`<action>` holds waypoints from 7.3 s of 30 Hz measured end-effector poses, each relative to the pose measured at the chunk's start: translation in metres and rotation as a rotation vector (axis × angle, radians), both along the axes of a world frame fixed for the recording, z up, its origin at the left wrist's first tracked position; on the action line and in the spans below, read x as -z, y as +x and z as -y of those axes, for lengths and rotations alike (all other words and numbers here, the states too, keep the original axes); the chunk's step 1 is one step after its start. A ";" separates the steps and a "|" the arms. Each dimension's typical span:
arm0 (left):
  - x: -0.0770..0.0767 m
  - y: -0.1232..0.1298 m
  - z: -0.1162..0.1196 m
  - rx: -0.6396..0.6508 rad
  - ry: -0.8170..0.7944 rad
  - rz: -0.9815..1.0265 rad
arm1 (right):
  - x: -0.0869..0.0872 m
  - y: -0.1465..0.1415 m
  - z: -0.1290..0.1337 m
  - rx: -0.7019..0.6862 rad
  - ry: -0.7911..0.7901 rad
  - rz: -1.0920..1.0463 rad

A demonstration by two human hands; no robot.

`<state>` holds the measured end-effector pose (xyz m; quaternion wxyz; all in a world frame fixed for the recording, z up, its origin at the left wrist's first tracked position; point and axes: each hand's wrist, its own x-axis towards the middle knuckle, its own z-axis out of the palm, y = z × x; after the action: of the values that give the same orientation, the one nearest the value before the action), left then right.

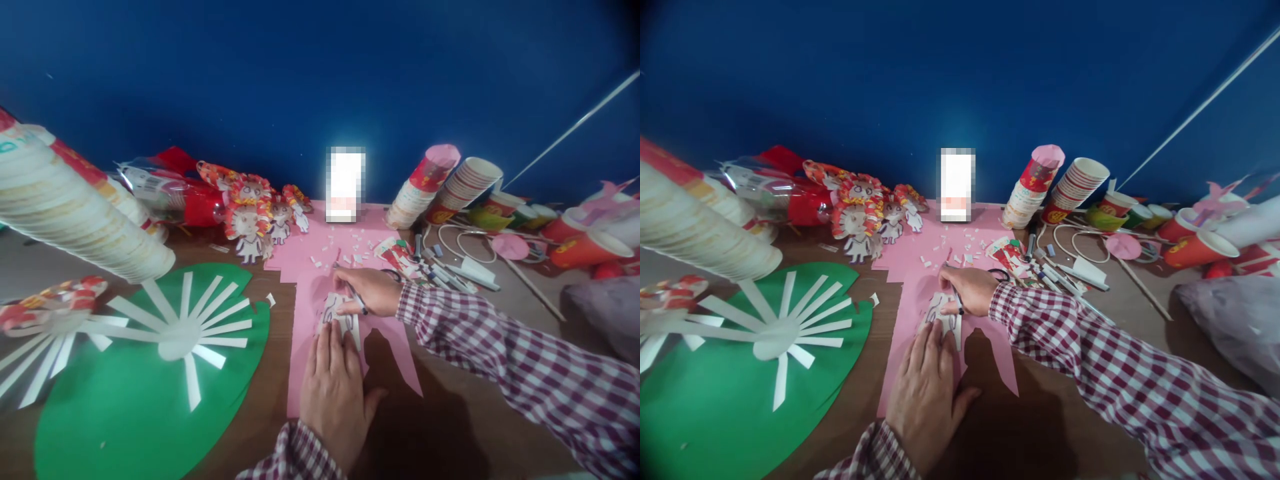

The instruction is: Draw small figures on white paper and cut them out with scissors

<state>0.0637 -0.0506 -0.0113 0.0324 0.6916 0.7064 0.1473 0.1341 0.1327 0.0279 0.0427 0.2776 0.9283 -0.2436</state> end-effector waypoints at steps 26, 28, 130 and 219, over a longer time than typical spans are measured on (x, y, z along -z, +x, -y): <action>0.002 0.003 -0.001 -0.010 -0.022 -0.001 | 0.000 0.019 0.018 0.470 -0.378 -0.712; 0.002 0.003 -0.001 -0.013 -0.014 -0.001 | 0.008 0.016 0.031 0.545 -0.409 -0.809; 0.005 0.001 -0.004 -0.033 0.107 -0.006 | 0.031 -0.014 0.065 0.343 -0.079 -0.515; 0.005 0.001 -0.003 -0.018 0.119 -0.007 | 0.031 -0.014 0.062 0.359 -0.048 -0.560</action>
<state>0.0644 -0.0471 -0.0161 -0.0129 0.6864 0.7027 0.1869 0.1202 0.0705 -0.0030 -0.2511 0.3578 0.8344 -0.3357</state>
